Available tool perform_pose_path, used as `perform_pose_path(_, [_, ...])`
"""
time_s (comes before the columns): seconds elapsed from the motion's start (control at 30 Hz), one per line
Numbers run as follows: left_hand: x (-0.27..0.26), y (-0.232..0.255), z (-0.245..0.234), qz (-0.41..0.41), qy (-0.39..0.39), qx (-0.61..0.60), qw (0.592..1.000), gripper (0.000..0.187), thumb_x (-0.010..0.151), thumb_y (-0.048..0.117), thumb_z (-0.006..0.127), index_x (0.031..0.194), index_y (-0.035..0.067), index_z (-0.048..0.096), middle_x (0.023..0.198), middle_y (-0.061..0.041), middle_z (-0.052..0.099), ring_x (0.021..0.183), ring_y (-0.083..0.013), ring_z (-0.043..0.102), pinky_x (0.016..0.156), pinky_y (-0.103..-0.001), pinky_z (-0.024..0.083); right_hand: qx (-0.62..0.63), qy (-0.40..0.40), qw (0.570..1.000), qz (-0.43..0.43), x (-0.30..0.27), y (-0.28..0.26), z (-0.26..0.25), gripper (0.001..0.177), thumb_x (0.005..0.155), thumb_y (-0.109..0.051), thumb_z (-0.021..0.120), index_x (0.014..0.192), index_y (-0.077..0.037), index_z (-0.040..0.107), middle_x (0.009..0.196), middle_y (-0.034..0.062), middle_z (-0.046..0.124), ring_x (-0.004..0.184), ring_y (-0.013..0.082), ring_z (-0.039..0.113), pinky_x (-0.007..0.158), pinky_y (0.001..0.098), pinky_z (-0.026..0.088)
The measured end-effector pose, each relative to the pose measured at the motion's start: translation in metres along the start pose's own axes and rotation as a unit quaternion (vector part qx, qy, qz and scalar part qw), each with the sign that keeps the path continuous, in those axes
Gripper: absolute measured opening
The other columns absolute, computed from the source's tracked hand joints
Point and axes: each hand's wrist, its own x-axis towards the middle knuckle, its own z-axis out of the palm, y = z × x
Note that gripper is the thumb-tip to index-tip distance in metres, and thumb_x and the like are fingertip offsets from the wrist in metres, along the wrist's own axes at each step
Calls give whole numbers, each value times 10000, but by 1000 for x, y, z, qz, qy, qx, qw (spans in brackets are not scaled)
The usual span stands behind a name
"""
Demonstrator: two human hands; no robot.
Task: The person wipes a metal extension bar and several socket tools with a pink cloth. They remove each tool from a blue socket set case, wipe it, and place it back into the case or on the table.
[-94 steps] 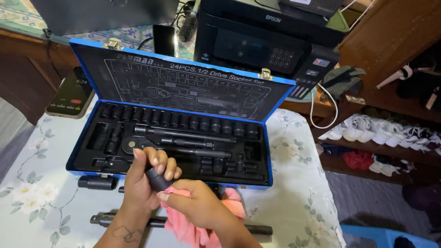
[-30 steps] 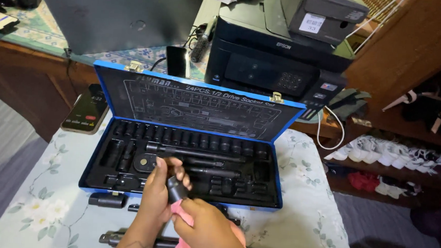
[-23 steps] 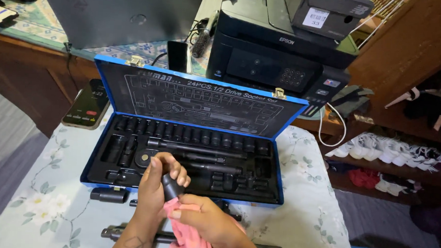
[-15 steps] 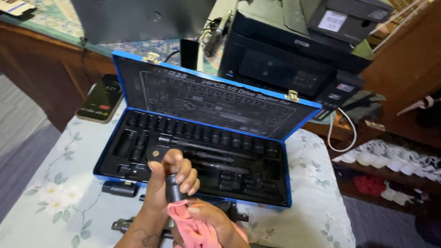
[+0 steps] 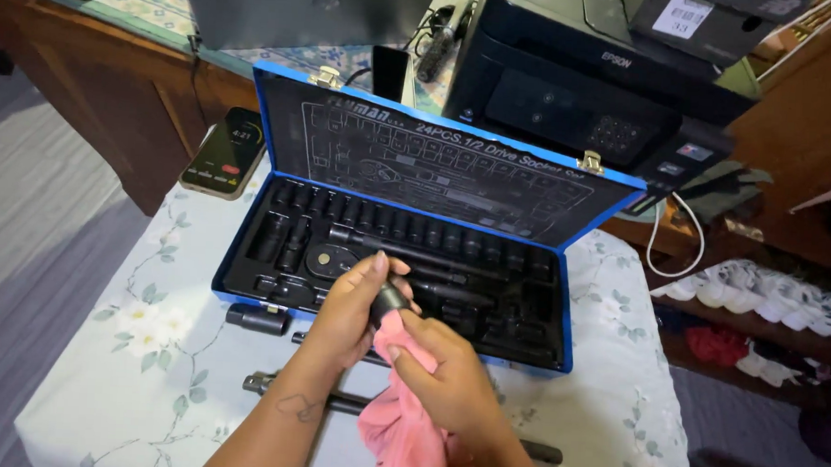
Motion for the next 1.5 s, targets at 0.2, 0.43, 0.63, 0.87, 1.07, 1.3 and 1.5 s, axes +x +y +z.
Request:
perform_pose_path(0.2, [5, -16, 1, -25, 53, -93, 994, 302, 974, 325, 651, 915, 29, 645, 708, -120, 626, 559, -247, 648, 525, -320, 522, -94, -61, 992, 51, 0, -19, -3, 246, 917, -376, 558, 1066, -275, 726, 931, 16, 659, 897, 170, 656, 800, 301, 488])
perform_pose_path(0.43, [3, -21, 1, 104, -1, -41, 994, 189, 991, 217, 627, 896, 58, 590, 735, -75, 564, 615, -208, 643, 575, -343, 563, 77, -109, 985, 112, -1, -18, -7, 176, 943, -284, 647, 845, -166, 561, 823, -63, 534, 787, 86, 483, 726, 262, 411])
perform_pose_path(0.63, [-2, -16, 2, 188, -50, 9, 981, 203, 970, 253, 669, 904, 78, 591, 744, -57, 572, 656, -199, 658, 633, -329, 569, 412, -137, 887, 156, -1, -10, -4, 125, 906, -103, 633, 990, -10, 637, 688, 93, 596, 520, 173, 566, 541, 290, 476])
perform_pose_path(0.87, [-6, -15, 4, 196, -61, 20, 979, 211, 967, 283, 678, 916, 91, 607, 748, -40, 590, 679, -178, 666, 651, -308, 558, 494, -121, 840, 188, 0, -14, -3, 275, 800, -156, 711, 1004, 14, 639, 655, 81, 543, 466, 163, 526, 481, 271, 451])
perform_pose_path(1.07, [-12, -2, 7, 244, 8, 267, 932, 292, 998, 358, 581, 898, 94, 659, 771, -27, 705, 775, -123, 653, 815, -290, 525, 518, -48, 818, 244, 4, -4, 10, 257, 914, -271, 647, 936, -16, 627, 749, 98, 473, 594, 212, 509, 578, 442, 592])
perform_pose_path(1.3, [-19, 2, 12, 378, -39, 380, 843, 255, 1025, 268, 553, 908, 91, 694, 904, -36, 674, 889, -172, 637, 855, -304, 498, 661, 15, 710, 244, 14, 32, 40, 184, 958, -253, 675, 1084, -124, 636, 866, 95, 685, 739, 224, 696, 642, 403, 616])
perform_pose_path(1.5, [-25, -4, 17, 403, -75, 355, 840, 167, 975, 152, 653, 1043, 45, 761, 996, -144, 702, 989, -332, 689, 904, -415, 524, 677, -4, 708, 201, 23, 63, 32, 136, 984, -241, 647, 1011, -110, 667, 825, 97, 702, 736, 196, 704, 688, 350, 598])
